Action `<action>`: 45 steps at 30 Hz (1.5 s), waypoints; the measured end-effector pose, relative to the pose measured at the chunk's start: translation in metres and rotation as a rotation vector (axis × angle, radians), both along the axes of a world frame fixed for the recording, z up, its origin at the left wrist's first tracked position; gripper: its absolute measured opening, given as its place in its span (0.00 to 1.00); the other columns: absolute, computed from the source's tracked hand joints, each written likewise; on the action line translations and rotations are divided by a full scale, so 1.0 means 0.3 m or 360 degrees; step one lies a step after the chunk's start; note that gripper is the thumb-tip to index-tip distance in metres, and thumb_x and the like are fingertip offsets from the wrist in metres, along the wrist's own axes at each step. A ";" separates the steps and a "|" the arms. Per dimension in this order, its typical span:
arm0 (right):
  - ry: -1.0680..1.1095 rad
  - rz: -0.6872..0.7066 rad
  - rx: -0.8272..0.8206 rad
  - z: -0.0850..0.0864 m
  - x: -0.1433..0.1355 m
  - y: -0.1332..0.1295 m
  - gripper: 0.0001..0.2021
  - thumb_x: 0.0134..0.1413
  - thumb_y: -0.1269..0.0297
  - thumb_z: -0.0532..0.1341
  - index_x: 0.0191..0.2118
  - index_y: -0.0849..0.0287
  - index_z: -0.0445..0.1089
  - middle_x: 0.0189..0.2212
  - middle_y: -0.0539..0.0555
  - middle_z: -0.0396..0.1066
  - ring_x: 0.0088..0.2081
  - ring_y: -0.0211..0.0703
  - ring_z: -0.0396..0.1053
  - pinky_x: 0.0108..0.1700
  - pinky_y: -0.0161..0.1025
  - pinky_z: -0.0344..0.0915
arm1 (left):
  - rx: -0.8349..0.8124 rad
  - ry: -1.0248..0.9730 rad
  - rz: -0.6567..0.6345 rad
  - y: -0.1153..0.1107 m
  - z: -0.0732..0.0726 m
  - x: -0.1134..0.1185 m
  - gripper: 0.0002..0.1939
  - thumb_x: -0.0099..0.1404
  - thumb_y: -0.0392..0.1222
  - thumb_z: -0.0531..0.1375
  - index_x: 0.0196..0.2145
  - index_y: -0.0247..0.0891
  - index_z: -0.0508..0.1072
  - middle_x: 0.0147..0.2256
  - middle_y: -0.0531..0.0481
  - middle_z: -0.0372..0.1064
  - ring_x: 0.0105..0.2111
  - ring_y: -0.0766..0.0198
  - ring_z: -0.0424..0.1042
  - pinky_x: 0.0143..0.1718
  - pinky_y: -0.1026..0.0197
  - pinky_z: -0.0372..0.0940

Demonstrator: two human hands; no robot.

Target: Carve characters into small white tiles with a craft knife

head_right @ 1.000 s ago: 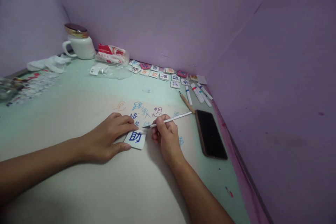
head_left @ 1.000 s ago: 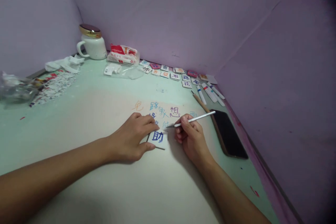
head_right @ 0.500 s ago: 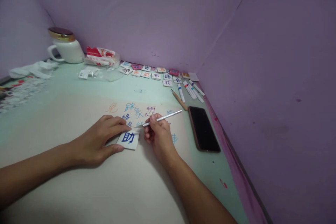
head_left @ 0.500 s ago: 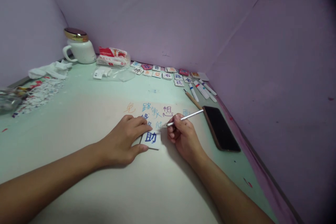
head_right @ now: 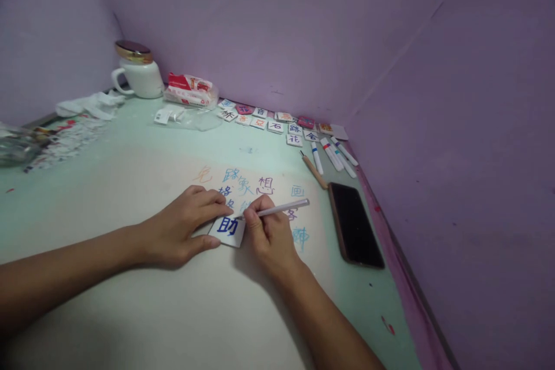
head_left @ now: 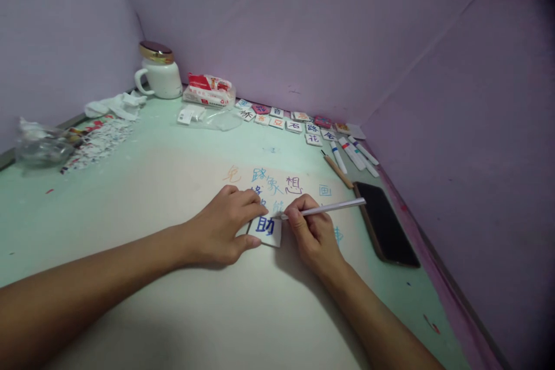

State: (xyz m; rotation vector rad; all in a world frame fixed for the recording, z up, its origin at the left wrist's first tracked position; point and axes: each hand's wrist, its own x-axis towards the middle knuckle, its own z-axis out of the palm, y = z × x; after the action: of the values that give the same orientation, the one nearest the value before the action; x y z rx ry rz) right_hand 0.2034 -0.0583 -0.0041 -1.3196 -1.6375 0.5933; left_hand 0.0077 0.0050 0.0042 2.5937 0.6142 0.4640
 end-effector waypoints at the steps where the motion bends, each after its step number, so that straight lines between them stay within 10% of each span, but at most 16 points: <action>1: -0.0014 0.0012 -0.0010 0.000 0.000 0.001 0.10 0.61 0.63 0.51 0.28 0.57 0.60 0.19 0.45 0.56 0.22 0.36 0.56 0.25 0.35 0.52 | 0.0001 0.0000 0.0001 0.000 0.000 0.001 0.17 0.58 0.41 0.59 0.47 0.37 0.68 0.42 0.44 0.65 0.42 0.54 0.65 0.46 0.50 0.54; 45: 0.0119 -0.0050 -0.0079 -0.019 0.023 -0.007 0.11 0.63 0.61 0.51 0.30 0.56 0.61 0.20 0.45 0.58 0.21 0.36 0.56 0.24 0.35 0.52 | -0.0027 -0.0003 0.0020 -0.006 -0.001 0.001 0.18 0.57 0.41 0.61 0.46 0.37 0.68 0.43 0.44 0.65 0.43 0.54 0.65 0.46 0.50 0.54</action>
State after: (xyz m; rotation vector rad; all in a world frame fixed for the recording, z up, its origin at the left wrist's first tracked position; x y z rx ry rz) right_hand 0.2104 -0.0603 -0.0097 -1.3410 -1.5477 0.6599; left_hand 0.0081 0.0032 0.0039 2.5747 0.6314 0.4635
